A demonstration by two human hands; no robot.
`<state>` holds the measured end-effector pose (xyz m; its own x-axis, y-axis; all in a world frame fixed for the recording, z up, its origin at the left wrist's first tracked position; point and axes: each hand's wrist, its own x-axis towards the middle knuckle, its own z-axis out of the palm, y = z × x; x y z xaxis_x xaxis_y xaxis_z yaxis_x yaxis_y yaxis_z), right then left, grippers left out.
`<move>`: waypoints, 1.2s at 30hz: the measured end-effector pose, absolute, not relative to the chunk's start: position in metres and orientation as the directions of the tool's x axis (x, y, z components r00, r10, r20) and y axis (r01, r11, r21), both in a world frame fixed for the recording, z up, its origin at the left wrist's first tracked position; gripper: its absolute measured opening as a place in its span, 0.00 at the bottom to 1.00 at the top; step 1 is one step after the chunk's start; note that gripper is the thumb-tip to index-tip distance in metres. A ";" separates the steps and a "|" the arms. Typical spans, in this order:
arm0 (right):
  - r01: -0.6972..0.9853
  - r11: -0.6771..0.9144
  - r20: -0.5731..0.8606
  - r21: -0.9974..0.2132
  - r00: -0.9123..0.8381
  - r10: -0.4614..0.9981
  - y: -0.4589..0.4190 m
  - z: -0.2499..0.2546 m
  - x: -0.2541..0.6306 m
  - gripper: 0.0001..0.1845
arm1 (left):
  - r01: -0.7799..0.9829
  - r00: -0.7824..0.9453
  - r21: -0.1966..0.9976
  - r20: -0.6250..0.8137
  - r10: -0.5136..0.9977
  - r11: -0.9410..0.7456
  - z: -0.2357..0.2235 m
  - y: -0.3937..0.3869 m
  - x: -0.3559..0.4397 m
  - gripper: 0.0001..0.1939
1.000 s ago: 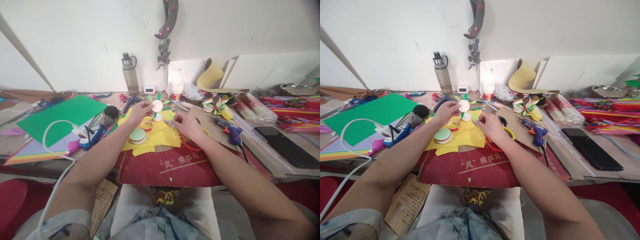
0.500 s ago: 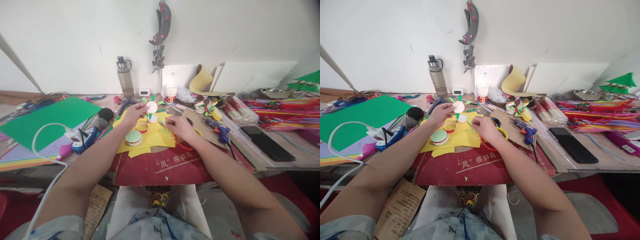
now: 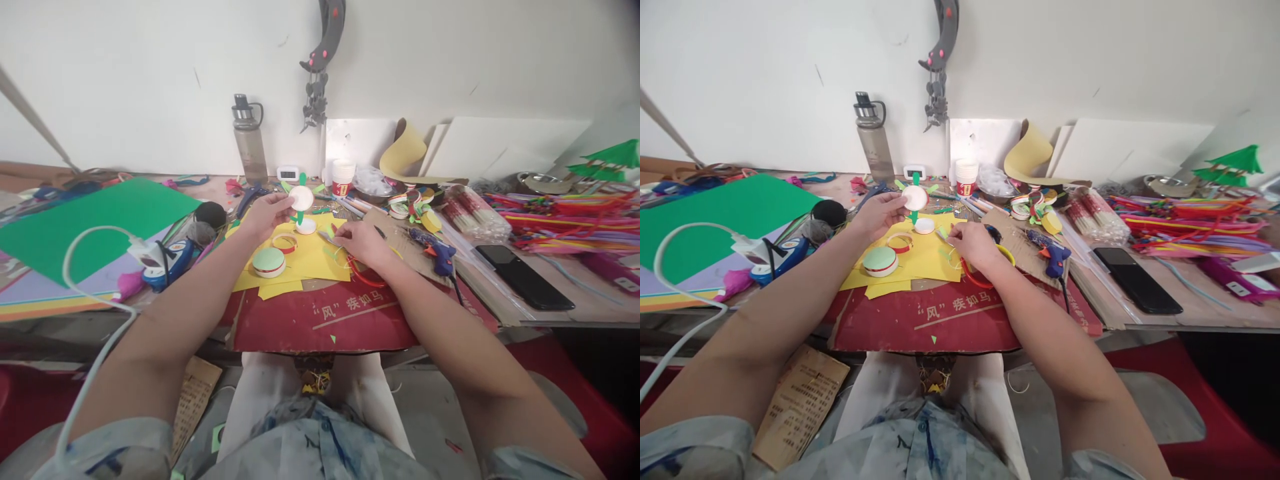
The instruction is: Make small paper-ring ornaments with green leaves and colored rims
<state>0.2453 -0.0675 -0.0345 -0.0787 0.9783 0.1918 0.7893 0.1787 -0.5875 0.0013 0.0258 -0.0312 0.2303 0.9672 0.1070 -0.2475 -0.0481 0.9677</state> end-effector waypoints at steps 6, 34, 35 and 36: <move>0.810 0.164 0.204 -0.563 -0.056 0.977 -0.065 -0.040 0.244 0.09 | -0.245 0.276 0.969 0.079 0.958 -0.010 -0.031 0.024 0.004 0.15; 0.897 0.091 0.171 -0.432 -0.018 0.985 -0.067 -0.030 0.232 0.09 | -0.271 0.238 0.961 0.114 0.965 -0.047 -0.037 0.039 -0.004 0.14; 0.903 0.097 0.176 -0.418 -0.024 0.984 -0.069 -0.027 0.231 0.09 | -0.265 0.240 0.963 0.116 0.964 -0.050 -0.038 0.039 -0.005 0.14; 0.910 0.104 0.184 -0.401 -0.031 0.982 -0.071 -0.023 0.231 0.09 | -0.261 0.238 0.964 0.118 0.964 -0.054 -0.039 0.040 -0.005 0.16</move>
<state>0.2310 -0.0713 -0.0233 -0.0314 0.9823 0.1845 0.9102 0.1044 -0.4008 -0.0053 0.0398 -0.0390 0.2385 0.9639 0.1184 -0.2613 -0.0538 0.9638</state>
